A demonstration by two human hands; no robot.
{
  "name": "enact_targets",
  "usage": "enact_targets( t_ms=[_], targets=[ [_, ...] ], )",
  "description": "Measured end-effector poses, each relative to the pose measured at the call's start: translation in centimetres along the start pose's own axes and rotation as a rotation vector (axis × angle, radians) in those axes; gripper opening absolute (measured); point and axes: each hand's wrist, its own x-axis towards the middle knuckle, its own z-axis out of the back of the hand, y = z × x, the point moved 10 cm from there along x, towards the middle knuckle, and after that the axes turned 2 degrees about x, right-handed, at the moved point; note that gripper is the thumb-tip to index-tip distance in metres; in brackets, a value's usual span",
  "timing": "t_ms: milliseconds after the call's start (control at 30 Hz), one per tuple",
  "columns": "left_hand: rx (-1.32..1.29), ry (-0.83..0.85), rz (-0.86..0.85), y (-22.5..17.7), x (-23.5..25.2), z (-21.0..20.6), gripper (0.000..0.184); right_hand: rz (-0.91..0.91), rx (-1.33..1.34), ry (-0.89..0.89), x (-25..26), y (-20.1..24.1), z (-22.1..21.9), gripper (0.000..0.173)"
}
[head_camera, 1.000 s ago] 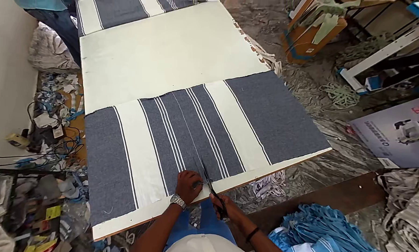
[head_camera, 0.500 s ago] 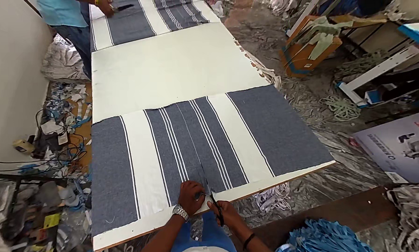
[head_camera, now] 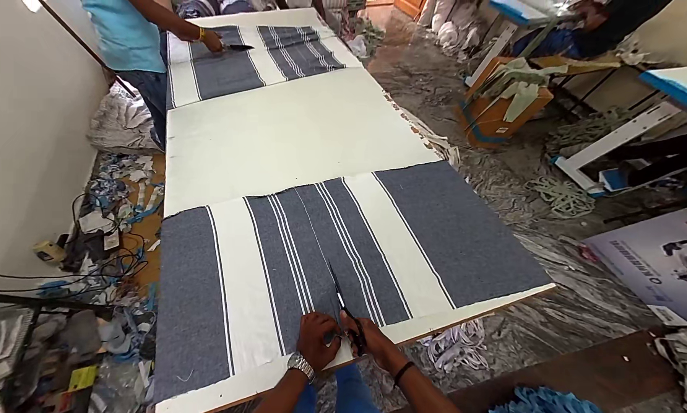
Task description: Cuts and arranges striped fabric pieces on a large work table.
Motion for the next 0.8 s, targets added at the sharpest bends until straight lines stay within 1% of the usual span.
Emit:
enact_targets(
  t_ms=[133, 267, 333, 367, 400, 433, 467, 500, 533, 567, 600, 633, 700, 800],
  targets=[
    [0.006, -0.010, -0.007, -0.1, -0.1, 0.1, 0.013, 0.008, -0.008, -0.013, 0.3, 0.5, 0.1, 0.065],
    [0.005, -0.023, -0.021, -0.6, -0.1, 0.3, 0.013, 0.080, -0.030, -0.062, 0.4, 0.6, 0.5, 0.054],
    [-0.046, -0.002, -0.013, -0.6, -0.2, 0.5, 0.017, 0.085, -0.029, -0.057, 0.4, 0.4, 0.5, 0.053],
    [-0.090, -0.002, -0.004, -0.6, 0.0, 1.2, 0.021, 0.082, -0.030, -0.049, 0.4, 0.4, 0.5, 0.054],
    [-0.118, -0.046, 0.004, -0.3, 0.6, 2.7, 0.023, 0.080, -0.027, -0.044, 0.5, 0.5, 0.7, 0.055],
    [-0.089, -0.105, 0.022, 0.4, 1.6, 4.7, 0.025, 0.081, -0.015, -0.042, 0.7, 0.7, 0.8, 0.056],
    [0.035, -0.139, 0.080, 1.6, 2.8, 6.5, 0.030, 0.072, -0.004, -0.037, 0.8, 0.6, 0.9, 0.057],
    [0.209, -0.113, 0.172, 3.4, 3.8, 7.7, 0.040, 0.054, 0.006, -0.031, 0.8, 0.4, 0.9, 0.058],
    [0.367, -0.033, 0.261, 5.5, 4.8, 8.2, 0.056, 0.032, 0.013, -0.018, 0.7, 0.3, 0.8, 0.059],
    [0.478, 0.056, 0.313, 7.4, 5.5, 8.1, 0.075, 0.013, 0.026, -0.002, 0.7, 0.5, 0.5, 0.061],
    [0.556, 0.126, 0.321, 8.8, 5.8, 7.6, 0.089, -0.001, 0.036, 0.017, 0.8, 0.9, 0.2, 0.063],
    [0.607, 0.159, 0.304, 9.7, 5.9, 7.2, 0.097, -0.011, 0.039, 0.035, 1.0, 1.5, -0.1, 0.065],
    [0.640, 0.153, 0.267, 10.2, 5.7, 6.8, 0.101, -0.023, 0.028, 0.053, 1.5, 2.9, -0.5, 0.067],
    [0.640, 0.151, 0.254, 9.8, 5.4, 6.7, 0.102, -0.045, 0.012, 0.058, 2.6, 4.5, -0.6, 0.066]
  ],
)
